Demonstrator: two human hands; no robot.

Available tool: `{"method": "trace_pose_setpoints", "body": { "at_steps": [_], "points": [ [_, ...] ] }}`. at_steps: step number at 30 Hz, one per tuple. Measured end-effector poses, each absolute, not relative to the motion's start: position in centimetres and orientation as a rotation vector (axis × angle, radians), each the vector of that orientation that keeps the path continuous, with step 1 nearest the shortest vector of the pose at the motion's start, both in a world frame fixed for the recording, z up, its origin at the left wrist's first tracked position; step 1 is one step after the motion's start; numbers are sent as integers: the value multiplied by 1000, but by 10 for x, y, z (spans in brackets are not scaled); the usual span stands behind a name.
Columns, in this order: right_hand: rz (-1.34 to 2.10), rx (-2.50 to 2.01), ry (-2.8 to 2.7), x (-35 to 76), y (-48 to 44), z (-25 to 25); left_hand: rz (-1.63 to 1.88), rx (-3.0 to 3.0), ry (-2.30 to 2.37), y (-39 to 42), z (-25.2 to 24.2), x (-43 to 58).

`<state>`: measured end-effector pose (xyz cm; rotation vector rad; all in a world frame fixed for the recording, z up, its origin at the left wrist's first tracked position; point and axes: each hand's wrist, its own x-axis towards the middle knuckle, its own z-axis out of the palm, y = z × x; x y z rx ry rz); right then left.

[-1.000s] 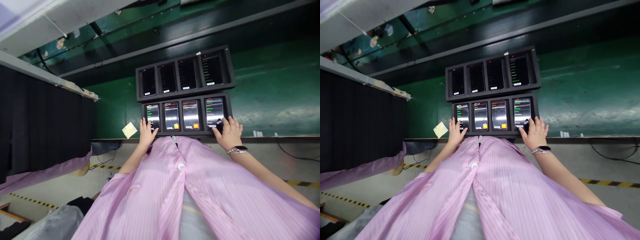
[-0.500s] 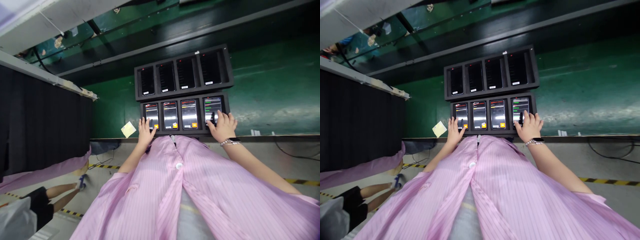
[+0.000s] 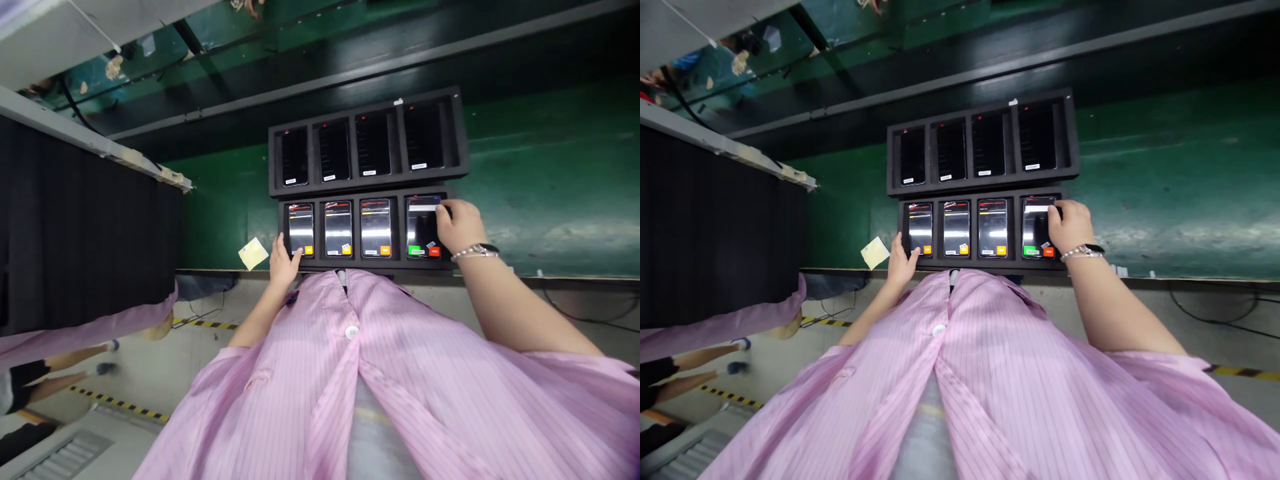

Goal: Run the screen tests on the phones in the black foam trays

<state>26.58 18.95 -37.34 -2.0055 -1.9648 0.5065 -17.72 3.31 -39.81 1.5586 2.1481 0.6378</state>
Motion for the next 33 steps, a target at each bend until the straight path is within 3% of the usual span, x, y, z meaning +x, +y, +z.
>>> {"method": "trace_pose_setpoints", "body": {
  "at_steps": [13, 26, 33],
  "points": [
    [281, -2246, -2072, 213, 245, -389, 358, 1604, 2274, 33, -400, -175],
    [515, -2155, -2146, 235, 269, -383, 398, 1574, 2231, 36, -395, -178],
    [336, -1847, -2072, 254, 185, -392, 480, 1555, 2244, 30, -394, -174]
  ]
}}
